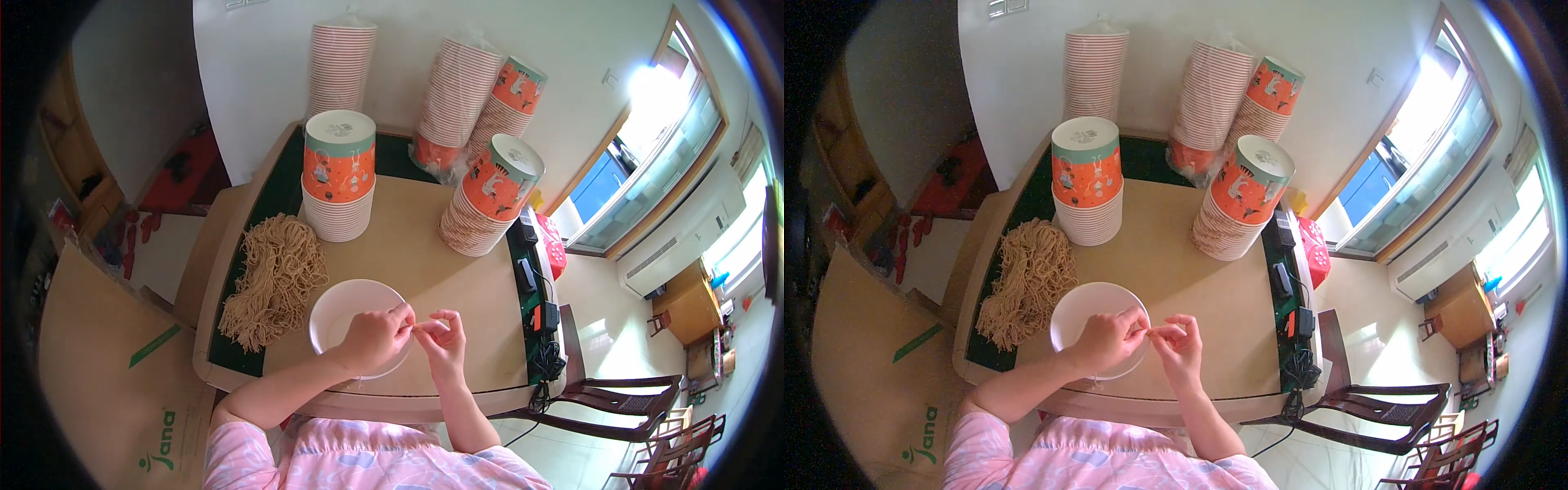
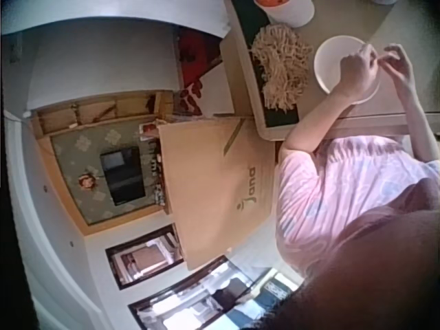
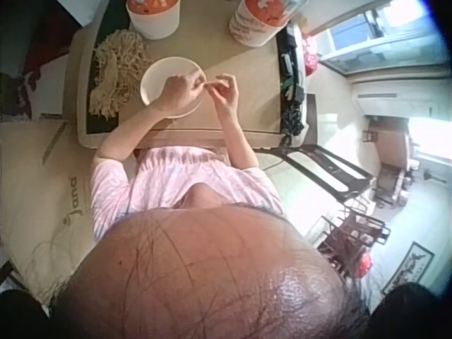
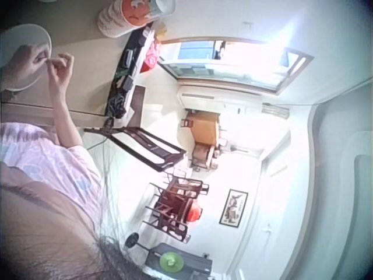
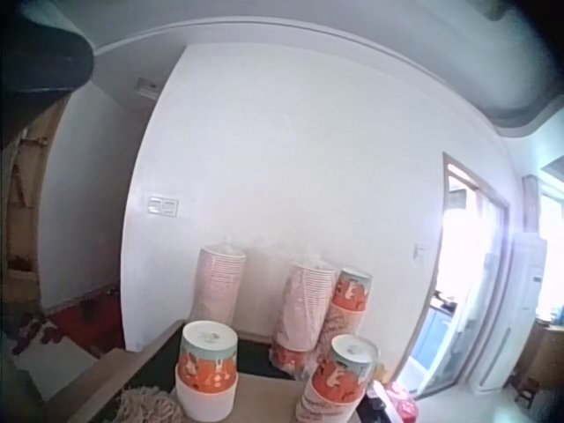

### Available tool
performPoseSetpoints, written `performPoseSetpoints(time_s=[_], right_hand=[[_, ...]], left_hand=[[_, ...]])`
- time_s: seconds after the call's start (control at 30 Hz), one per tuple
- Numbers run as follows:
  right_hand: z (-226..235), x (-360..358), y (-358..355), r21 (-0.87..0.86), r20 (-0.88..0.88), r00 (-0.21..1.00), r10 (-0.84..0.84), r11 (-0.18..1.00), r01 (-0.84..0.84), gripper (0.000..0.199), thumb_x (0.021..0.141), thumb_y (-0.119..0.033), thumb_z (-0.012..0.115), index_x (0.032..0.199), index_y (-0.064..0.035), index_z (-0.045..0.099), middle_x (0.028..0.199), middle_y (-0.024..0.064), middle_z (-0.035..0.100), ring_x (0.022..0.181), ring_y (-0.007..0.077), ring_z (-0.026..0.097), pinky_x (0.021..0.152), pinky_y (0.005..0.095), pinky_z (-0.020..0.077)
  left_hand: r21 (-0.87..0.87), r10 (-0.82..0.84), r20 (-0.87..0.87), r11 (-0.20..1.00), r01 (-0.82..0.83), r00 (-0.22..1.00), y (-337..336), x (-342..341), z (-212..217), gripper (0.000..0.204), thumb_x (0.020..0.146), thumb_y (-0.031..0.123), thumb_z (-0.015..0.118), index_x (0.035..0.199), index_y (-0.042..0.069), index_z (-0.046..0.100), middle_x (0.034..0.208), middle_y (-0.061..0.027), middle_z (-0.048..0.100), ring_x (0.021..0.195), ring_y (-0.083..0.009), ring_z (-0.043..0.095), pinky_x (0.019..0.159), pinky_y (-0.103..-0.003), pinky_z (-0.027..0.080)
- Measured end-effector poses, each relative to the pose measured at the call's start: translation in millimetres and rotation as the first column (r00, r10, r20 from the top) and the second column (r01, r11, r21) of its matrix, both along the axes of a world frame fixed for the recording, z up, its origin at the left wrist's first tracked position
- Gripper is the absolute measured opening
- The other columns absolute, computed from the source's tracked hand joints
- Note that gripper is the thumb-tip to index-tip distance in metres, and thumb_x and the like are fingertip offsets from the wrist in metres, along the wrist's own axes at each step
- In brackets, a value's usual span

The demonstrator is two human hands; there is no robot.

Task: The recorder is taking strands of twine and tying them to paper buckets as part of a packaging process.

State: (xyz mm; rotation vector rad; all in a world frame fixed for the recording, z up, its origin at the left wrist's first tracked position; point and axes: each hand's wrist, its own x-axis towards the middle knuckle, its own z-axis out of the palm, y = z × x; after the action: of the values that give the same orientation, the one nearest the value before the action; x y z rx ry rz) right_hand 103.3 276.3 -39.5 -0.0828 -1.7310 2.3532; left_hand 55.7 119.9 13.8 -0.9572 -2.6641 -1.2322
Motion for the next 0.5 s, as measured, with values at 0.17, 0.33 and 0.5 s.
performPoseSetpoints(time_s=[0.17, 0.33, 0.5], right_hand=[[0.8, -0.5, 0.9, -0.032, 0.004, 1.0, 0.018, 0.999, -0.018, 0.036, 0.084, 0.007, 0.063, 0.112, -0.0047, 0.042, 0.092, 0.0138, 0.068, 0.087, 0.0153, 0.064, 0.078, 0.024, 0.049], [4.0, 0.1, 0.7, -0.056, 0.015, 1.0, 0.023, 0.998, -0.022, 0.035, 0.085, 0.007, 0.063, 0.111, -0.0052, 0.043, 0.093, 0.0142, 0.068, 0.087, 0.0147, 0.064, 0.079, 0.0235, 0.049], [4.6, -0.6, 2.9, -0.087, 0.034, 0.999, 0.032, 0.996, -0.029, 0.035, 0.084, 0.008, 0.063, 0.11, -0.0053, 0.044, 0.093, 0.0142, 0.068, 0.088, 0.0147, 0.064, 0.079, 0.0236, 0.0491]], left_hand=[[0.029, -0.004, -0.076, 1.0, 0.006, 0.997, -1.4, 0.6, -1.6, 0.005, 0.082, 0.014, 0.063, 0.084, 0.01, 0.064, 0.074, -0.0075, 0.064, 0.065, -0.0274, 0.065, 0.058, -0.039, 0.052], [0.013, -0.024, -0.124, 1.0, 0.026, 0.992, -2.7, 1.2, -0.1, 0.006, 0.082, 0.015, 0.064, 0.084, 0.01, 0.065, 0.076, -0.0067, 0.064, 0.065, -0.0275, 0.065, 0.058, -0.039, 0.052], [0.014, -0.035, -0.147, 0.999, 0.038, 0.988, -3.4, 1.8, 0.2, 0.006, 0.082, 0.016, 0.064, 0.084, 0.01, 0.064, 0.076, -0.0061, 0.064, 0.067, -0.0268, 0.065, 0.059, -0.038, 0.051]])
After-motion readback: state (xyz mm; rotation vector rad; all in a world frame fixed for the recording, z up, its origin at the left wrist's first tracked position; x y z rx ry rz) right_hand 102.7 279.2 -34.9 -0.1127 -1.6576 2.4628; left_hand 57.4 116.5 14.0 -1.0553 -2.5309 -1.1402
